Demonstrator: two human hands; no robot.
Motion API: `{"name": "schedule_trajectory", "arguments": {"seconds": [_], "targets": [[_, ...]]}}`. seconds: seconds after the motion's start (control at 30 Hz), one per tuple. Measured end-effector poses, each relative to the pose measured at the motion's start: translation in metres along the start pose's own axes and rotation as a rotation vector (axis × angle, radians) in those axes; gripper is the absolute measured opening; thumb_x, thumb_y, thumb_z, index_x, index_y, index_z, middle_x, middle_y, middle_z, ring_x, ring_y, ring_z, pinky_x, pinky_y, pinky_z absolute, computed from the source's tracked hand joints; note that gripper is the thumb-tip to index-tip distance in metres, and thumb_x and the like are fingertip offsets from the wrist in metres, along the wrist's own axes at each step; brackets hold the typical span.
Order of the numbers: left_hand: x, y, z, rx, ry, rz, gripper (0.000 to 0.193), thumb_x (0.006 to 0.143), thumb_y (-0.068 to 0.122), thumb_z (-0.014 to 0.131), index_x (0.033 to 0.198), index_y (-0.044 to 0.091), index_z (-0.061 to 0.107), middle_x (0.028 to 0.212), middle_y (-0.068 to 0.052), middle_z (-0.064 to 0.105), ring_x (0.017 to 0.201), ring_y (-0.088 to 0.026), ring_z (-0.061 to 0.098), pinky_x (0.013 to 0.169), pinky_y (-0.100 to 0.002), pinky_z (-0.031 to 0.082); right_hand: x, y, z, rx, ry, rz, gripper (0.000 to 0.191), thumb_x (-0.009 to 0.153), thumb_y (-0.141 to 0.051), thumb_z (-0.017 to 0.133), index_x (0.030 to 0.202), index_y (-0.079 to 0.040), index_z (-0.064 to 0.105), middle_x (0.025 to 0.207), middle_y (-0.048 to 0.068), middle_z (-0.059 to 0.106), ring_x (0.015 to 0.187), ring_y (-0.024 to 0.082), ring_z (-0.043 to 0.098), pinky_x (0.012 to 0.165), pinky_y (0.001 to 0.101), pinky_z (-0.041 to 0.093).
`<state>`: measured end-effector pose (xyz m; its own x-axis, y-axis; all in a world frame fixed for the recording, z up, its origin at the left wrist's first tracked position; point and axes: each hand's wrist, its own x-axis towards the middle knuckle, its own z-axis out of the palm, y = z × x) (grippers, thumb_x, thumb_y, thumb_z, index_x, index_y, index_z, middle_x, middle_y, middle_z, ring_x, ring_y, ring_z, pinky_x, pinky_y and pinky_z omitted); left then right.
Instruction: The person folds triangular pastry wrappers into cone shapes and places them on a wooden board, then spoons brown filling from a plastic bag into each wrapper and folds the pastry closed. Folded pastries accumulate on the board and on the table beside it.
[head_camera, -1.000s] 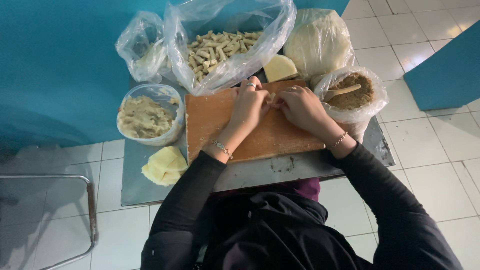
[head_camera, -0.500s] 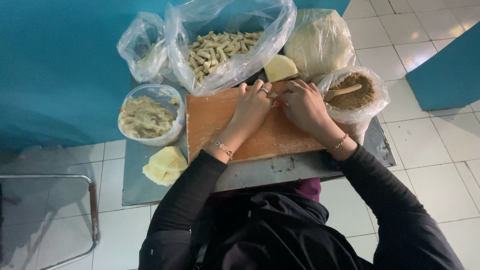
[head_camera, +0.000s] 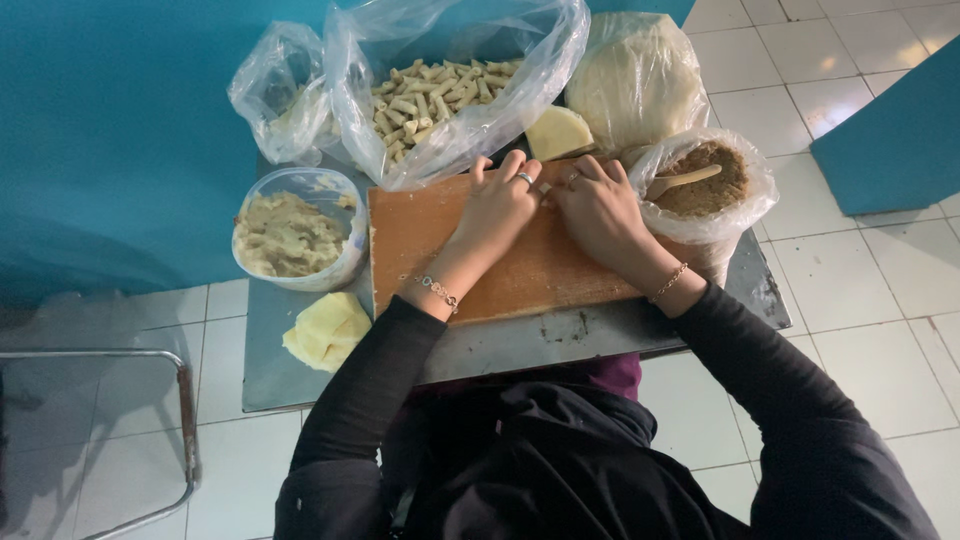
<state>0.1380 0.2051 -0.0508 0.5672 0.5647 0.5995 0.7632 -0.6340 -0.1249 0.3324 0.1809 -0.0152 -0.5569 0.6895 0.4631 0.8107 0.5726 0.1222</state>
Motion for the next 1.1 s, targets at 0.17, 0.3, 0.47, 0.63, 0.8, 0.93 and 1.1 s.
{"name": "schedule_trajectory", "arguments": {"seconds": [0.17, 0.3, 0.47, 0.63, 0.8, 0.93, 1.1], "targets": [[-0.001, 0.002, 0.01, 0.03, 0.043, 0.012, 0.01, 0.086, 0.013, 0.067, 0.086, 0.012, 0.077, 0.129, -0.003, 0.061, 0.133, -0.026, 0.046, 0.104, -0.059, 0.036, -0.008, -0.008, -0.001, -0.117, 0.062, -0.012, 0.022, 0.091, -0.018, 0.064, 0.109, -0.017, 0.078, 0.107, 0.0, 0.068, 0.112, 0.02, 0.057, 0.092, 0.0414, 0.041], [-0.003, 0.003, 0.01, 0.075, 0.002, 0.004, 0.012, 0.089, 0.012, 0.066, 0.093, 0.01, 0.077, 0.134, -0.005, 0.06, 0.136, -0.026, 0.045, 0.107, -0.059, 0.036, -0.009, -0.014, 0.003, -0.157, 0.039, 0.029, 0.025, 0.09, -0.016, 0.062, 0.11, -0.016, 0.077, 0.106, 0.0, 0.067, 0.112, 0.02, 0.056, 0.092, 0.041, 0.041], [-0.002, 0.003, 0.009, 0.109, -0.069, -0.049, 0.013, 0.084, 0.009, 0.067, 0.092, 0.007, 0.076, 0.146, -0.008, 0.056, 0.137, -0.028, 0.044, 0.108, -0.064, 0.037, 0.0, -0.012, 0.01, -0.162, 0.027, 0.037, 0.023, 0.097, -0.015, 0.058, 0.113, -0.012, 0.075, 0.11, 0.003, 0.067, 0.113, 0.022, 0.056, 0.09, 0.0395, 0.041], [0.0, 0.0, 0.014, 0.0, -0.039, -0.068, 0.036, 0.077, 0.005, 0.066, 0.111, 0.008, 0.078, 0.143, -0.012, 0.052, 0.133, -0.031, 0.045, 0.103, -0.063, 0.038, -0.001, -0.012, 0.008, -0.179, 0.03, 0.042, 0.032, 0.095, -0.015, 0.058, 0.124, -0.011, 0.073, 0.11, 0.003, 0.067, 0.113, 0.02, 0.058, 0.089, 0.0408, 0.042], [0.009, 0.002, -0.005, 0.104, -0.222, -0.075, 0.026, 0.086, 0.013, 0.066, 0.111, 0.007, 0.074, 0.146, -0.01, 0.052, 0.134, -0.029, 0.047, 0.106, -0.055, 0.041, 0.002, -0.013, 0.011, -0.143, -0.022, 0.071, 0.029, 0.092, -0.015, 0.061, 0.118, -0.015, 0.073, 0.113, 0.001, 0.069, 0.113, 0.019, 0.059, 0.092, 0.0437, 0.043], [0.003, 0.012, -0.059, -0.058, -0.22, -0.185, 0.032, 0.101, 0.007, 0.061, 0.131, 0.001, 0.07, 0.128, -0.011, 0.059, 0.114, -0.029, 0.059, 0.096, -0.047, 0.044, 0.014, -0.004, 0.019, -0.131, -0.025, 0.061, 0.024, 0.086, -0.019, 0.062, 0.106, -0.016, 0.075, 0.109, 0.001, 0.069, 0.113, 0.022, 0.06, 0.085, 0.045, 0.045], [-0.059, 0.021, -0.158, -0.396, 0.088, -0.356, 0.026, 0.09, 0.007, 0.069, 0.115, 0.01, 0.076, 0.11, -0.007, 0.066, 0.091, -0.027, 0.068, 0.08, -0.041, 0.051, 0.027, 0.003, 0.023, -0.149, -0.025, 0.031, 0.013, 0.089, -0.018, 0.064, 0.097, -0.014, 0.073, 0.106, 0.001, 0.068, 0.111, 0.023, 0.059, 0.09, 0.0396, 0.046]]}}
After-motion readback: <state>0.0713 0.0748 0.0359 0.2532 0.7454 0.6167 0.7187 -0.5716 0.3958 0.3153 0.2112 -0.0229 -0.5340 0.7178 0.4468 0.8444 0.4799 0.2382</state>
